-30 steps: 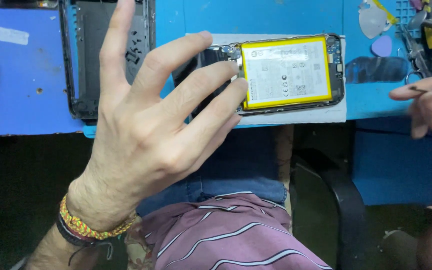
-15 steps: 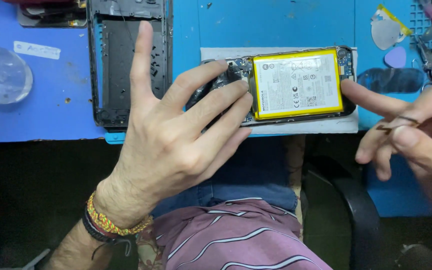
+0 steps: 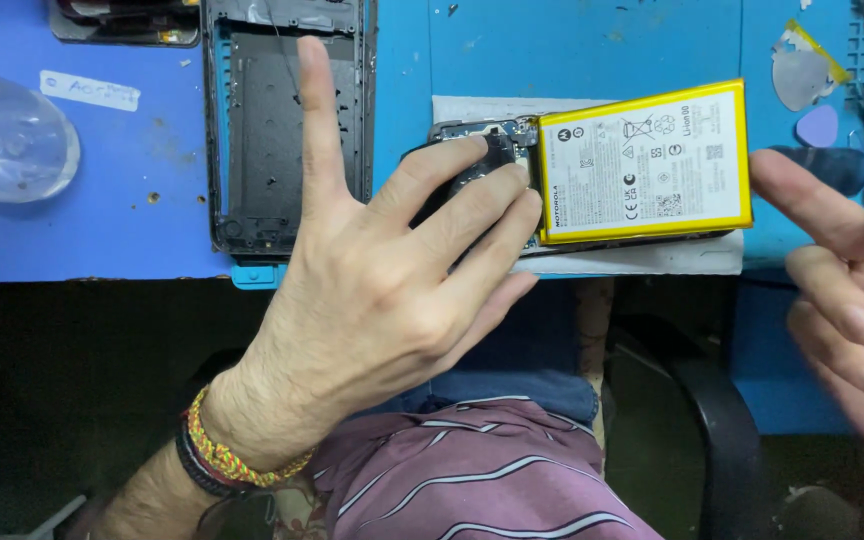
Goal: Disassembling a mobile phone to remove the battery and access internal components using a screwdriver and prying tools.
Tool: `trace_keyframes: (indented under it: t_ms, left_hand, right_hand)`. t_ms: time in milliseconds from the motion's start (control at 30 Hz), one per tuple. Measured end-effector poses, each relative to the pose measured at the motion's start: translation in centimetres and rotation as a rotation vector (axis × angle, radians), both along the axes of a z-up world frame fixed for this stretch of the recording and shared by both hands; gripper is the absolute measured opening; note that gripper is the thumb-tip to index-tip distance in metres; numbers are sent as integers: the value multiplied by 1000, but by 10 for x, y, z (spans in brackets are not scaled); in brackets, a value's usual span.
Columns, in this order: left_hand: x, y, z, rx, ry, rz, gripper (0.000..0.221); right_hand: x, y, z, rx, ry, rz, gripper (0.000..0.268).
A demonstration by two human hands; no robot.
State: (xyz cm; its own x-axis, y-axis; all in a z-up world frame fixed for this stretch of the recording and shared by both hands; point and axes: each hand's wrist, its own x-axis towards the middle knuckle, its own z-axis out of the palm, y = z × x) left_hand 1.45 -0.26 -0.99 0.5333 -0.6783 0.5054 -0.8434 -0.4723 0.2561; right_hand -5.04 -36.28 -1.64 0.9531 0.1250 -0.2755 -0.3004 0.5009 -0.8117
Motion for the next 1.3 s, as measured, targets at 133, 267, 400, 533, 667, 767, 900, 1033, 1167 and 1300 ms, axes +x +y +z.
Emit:
trace_keyframes:
  t_ms: [133,267,400,533,667,767,900,1033,1167,1300]
  left_hand:
    - [-2,-3,2,5,-19,30,40]
    - [-5,-5,3,20,-48,37,31]
    - [-4,-6,4,23,-66,39,25]
    - [-3,-4,4,-6,-16,15,28]
    - [-5,-2,5,2,0,-2,41]
    - [-4,1,6,11,-9,-10,40]
    - [-7,0,5,30,-50,-3,35]
    - [-15,1,-2,146,-195,37,28]
    - [-14,-1,-1,115,-228,62,21]
    - [-11,0,-1,111,-158,16,30]
  right_hand:
    - [4,-6,-1,-64,0,23,12]
    - [7,-14,-7,-47,-14,57,13]
    - [9,-10,-14,-82,-8,27,15]
    - [6,-6,-9,-120,15,30,18]
    - [4,4,-2,-136,23,49,15]
    - [3,8,-1,48,25,43,15]
    - [2,12,0,77,26,32,12]
    - [1,13,0,7,27,59,11]
    - [-4,26,3,-37,3,16,10]
    - [-6,31,2,-330,-65,52,9]
